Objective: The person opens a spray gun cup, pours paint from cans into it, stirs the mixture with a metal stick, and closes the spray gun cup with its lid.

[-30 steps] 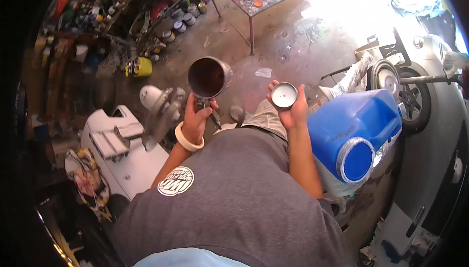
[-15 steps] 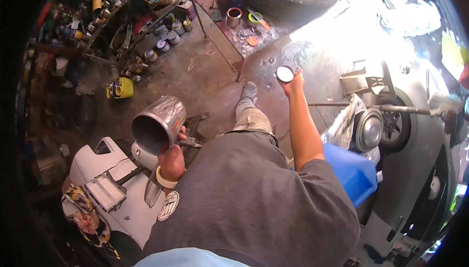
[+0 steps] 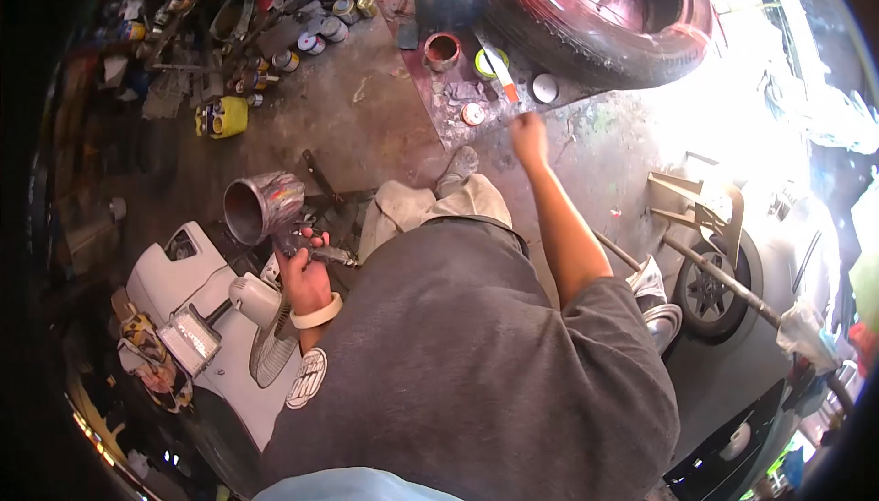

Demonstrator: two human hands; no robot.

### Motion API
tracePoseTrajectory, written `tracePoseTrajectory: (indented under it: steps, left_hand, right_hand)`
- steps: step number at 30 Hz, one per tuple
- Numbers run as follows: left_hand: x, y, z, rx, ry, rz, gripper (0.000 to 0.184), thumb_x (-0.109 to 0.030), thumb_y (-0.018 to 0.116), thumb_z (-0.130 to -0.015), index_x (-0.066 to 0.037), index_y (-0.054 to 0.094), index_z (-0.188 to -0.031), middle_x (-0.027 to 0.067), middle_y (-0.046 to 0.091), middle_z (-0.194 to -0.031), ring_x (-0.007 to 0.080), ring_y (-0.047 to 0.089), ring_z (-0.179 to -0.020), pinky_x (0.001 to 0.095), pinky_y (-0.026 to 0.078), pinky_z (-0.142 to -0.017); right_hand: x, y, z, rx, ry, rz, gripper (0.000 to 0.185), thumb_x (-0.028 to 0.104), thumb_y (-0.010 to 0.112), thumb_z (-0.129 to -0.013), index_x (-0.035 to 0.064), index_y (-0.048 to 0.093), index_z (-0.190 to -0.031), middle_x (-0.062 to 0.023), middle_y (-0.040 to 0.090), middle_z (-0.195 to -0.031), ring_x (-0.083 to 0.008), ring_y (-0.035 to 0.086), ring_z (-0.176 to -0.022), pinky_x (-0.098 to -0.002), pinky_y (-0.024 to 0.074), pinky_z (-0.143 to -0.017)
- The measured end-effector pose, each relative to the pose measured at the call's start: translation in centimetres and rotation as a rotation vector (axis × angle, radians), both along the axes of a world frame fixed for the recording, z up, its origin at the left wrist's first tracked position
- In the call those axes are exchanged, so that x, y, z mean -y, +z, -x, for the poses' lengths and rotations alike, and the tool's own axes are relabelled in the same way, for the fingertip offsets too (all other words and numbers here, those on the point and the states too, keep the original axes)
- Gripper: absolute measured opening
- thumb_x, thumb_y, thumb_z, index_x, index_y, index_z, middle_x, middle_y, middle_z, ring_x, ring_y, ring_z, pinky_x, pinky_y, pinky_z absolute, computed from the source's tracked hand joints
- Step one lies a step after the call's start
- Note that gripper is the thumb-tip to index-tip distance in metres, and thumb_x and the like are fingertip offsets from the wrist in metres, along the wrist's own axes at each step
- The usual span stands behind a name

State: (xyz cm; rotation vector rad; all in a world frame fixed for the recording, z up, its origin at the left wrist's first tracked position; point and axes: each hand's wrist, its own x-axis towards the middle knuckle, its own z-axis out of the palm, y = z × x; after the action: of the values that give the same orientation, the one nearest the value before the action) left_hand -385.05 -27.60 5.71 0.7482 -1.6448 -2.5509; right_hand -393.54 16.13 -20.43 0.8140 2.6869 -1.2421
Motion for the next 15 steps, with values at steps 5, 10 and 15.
tracePoseTrajectory:
  steps: [5,10,15]
  left_hand:
    - [-2.4,0.3,2.4,0.021,0.015,0.001,0.059,0.001,0.052,-0.085,-0.005,0.043,-0.143,0.0121,0.058,-0.118,0.0224,0.057,-0.1,0.0479,0.043,-0.105]
    - [-3.0,1.0,3.8,-0.056,-0.028,0.037,0.06,0.003,0.052,-0.084,-0.005,0.043,-0.144,0.0124,0.059,-0.117,0.0219,0.058,-0.098,0.0471,0.044,-0.104]
    - [-2.6,1.2,3.6,-0.068,-0.025,0.046,0.063,0.004,0.054,-0.082,-0.003,0.043,-0.144,0.0127,0.06,-0.116,0.0217,0.059,-0.097,0.0461,0.044,-0.103]
  right_hand:
    - [8.2,3.2,3.0,0.023,0.576,-0.484,0.031,0.02,0.062,-0.089,0.0063,0.062,-0.117,-0.0183,0.063,-0.121,-0.0351,0.062,-0.112,-0.0462,0.0524,-0.092]
    - [9.2,0.8,4.6,0.086,0.737,-0.694,0.038,0.016,0.058,-0.091,0.0091,0.057,-0.129,-0.0143,0.061,-0.125,-0.031,0.058,-0.12,-0.0444,0.0512,-0.093]
    - [8.8,0.7,4.8,0.18,0.708,-0.707,0.039,0.02,0.055,-0.094,0.0078,0.056,-0.131,-0.0154,0.061,-0.124,-0.0327,0.06,-0.116,-0.0491,0.05,-0.093]
